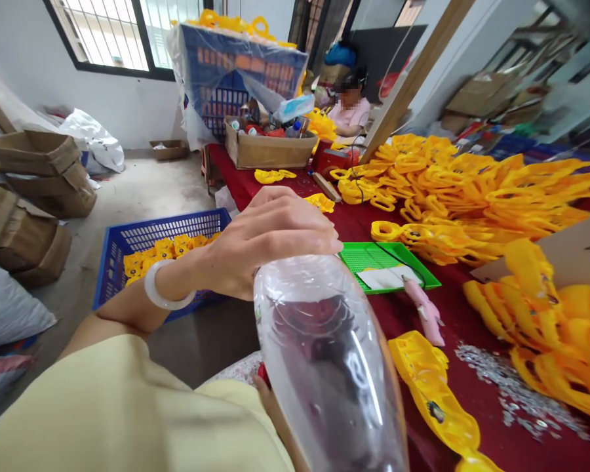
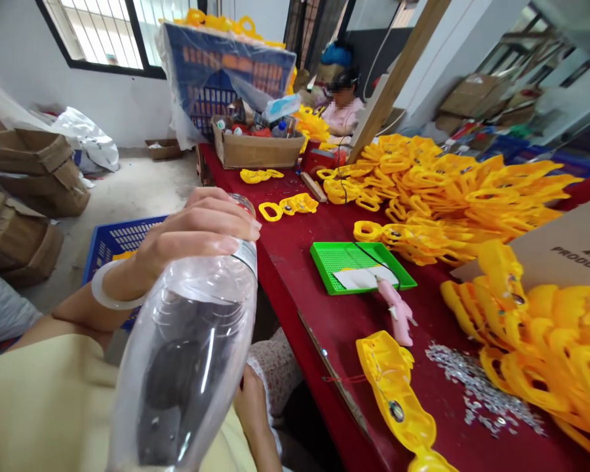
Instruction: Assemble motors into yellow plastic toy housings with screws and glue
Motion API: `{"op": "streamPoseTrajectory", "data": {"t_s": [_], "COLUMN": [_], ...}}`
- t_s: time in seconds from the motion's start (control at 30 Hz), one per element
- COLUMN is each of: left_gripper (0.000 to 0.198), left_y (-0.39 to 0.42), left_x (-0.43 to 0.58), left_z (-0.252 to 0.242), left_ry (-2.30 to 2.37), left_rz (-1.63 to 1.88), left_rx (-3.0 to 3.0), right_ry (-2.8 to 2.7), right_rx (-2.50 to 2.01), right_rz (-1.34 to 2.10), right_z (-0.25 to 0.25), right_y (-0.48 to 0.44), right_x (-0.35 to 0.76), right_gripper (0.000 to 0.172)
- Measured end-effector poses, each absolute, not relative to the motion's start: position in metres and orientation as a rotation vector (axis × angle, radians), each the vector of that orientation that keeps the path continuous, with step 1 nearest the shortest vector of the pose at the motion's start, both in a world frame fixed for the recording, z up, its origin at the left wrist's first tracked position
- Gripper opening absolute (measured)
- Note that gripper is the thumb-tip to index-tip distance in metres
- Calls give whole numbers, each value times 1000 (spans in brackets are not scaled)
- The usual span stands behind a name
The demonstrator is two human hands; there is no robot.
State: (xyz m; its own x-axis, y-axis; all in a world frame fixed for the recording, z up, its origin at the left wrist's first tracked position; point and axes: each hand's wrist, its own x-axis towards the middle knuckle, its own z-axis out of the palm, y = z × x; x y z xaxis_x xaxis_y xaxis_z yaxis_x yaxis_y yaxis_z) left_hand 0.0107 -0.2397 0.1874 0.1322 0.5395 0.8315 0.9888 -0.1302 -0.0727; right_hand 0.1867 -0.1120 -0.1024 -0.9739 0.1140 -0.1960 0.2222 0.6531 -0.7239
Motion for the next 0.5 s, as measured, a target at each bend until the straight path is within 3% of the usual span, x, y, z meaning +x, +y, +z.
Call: {"op": "streamPoseTrajectory", "data": {"t_s": [0.3,0.43,0.5], "left_gripper": [21,24,24], "left_y": [-232,-229,-228], "left_x": [3,1,0], "left_z": [206,215,218], "left_ry": [-1254,-1219,-1201], "left_rz": [-778,-749,-742], "left_rx": [-1774,-1776,-1782], "right_ry": [2761,2820,2860], "right_rx": [250,256,284], "right_rz": [-1192,-1168,-1167], "right_z": [-101,-98,-99], "right_y": [-115,-117,-117], "right_x": [182,181,183], "right_gripper": [29,16,23]}}
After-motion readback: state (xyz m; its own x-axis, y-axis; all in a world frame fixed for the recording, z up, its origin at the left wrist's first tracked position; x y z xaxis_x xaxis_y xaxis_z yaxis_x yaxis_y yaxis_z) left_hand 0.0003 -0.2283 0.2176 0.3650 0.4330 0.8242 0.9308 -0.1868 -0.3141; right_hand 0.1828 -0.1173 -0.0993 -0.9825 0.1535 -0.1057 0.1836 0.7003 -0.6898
